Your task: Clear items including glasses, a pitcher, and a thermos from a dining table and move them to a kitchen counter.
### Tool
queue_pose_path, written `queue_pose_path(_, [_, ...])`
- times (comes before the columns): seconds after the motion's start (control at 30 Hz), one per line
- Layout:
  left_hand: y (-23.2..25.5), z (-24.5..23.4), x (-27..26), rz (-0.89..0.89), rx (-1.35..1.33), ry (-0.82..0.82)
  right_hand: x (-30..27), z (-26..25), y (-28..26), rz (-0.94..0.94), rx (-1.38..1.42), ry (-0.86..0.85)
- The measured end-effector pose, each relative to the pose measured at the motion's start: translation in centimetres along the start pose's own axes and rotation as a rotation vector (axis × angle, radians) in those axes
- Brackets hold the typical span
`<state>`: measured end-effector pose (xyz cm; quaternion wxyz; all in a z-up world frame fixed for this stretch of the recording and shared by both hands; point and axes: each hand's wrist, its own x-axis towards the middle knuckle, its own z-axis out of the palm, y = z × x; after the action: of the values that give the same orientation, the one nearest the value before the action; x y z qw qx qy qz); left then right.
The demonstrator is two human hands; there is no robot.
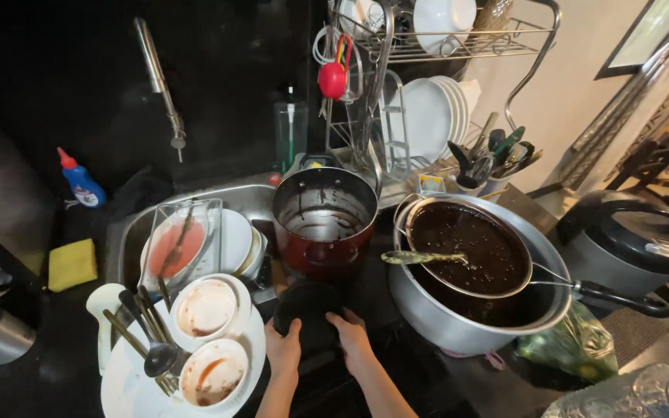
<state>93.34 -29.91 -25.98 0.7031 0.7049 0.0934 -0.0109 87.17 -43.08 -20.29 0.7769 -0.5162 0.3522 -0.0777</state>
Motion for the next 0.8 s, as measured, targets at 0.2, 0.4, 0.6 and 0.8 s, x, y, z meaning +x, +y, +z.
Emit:
queue_pose_path(0.2, [2.8,0.1,-0.5,-0.041,-0.089,-0.074,-0.3,-0.2,-0.3,-0.003,-0.087,0.114])
queue_pose_path(0.4, [4.2,0.2,-0.5,-0.05,0.007,-0.057,-0.1,-0.5,0.3,-0.181,-0.021,0.095])
queue_pose_path(0.6, [4.6,0.8,-1.5,0.524,0.329,0.135,-0.2,-1.9,-0.2,-0.19,-0.017,0.268])
queue_pose_path(0.8, [14.4,-0.7,-5.7,0.76,0.405,-0.026,-5.2,-1.8,-3.7,-0.342,0.106,0.424])
